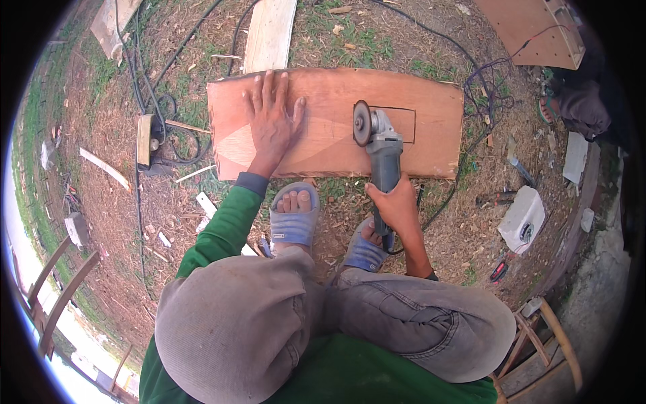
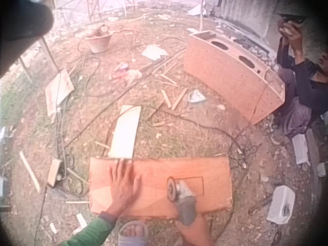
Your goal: The person uses an angle grinder to cut a rectangular shape into a flat wooden board placed on the ground. The person holds the board with one hand and guides the grinder along marked lines with the other, completing the cutout.
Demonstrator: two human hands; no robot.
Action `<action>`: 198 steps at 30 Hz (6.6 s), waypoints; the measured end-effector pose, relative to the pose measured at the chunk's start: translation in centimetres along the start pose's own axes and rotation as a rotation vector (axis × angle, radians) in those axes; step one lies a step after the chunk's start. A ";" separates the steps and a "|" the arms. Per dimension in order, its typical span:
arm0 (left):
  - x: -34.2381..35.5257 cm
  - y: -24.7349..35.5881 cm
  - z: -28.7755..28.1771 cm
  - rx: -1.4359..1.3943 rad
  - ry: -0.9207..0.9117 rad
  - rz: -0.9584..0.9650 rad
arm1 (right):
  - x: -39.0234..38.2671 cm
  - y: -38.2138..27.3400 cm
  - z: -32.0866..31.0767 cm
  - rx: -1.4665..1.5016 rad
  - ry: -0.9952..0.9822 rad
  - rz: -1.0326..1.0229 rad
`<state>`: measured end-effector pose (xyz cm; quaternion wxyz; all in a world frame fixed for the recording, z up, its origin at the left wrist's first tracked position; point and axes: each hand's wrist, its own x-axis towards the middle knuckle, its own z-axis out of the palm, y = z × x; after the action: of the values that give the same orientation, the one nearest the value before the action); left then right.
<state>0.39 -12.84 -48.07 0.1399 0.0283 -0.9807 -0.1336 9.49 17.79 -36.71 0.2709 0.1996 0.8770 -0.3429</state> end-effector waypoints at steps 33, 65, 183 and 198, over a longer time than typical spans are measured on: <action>0.3 0.5 -0.4 -0.001 -0.006 0.000 | 0.2 -0.5 0.0 -0.027 0.062 -0.052; 0.2 0.2 -0.5 -0.007 -0.070 -0.017 | -2.9 4.6 -1.8 0.494 0.065 -0.125; 1.3 7.5 -5.0 -0.847 -0.471 -0.634 | 10.5 -0.3 -4.2 0.235 0.174 -0.101; 1.2 7.5 -4.9 -0.833 -0.455 -0.617 | 10.4 -0.7 -4.8 0.205 0.111 -0.066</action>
<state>0.52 -6.97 -41.18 -0.1213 0.2265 -0.7968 -0.5468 -0.56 22.40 -39.75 0.1885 0.2158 0.8572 -0.4280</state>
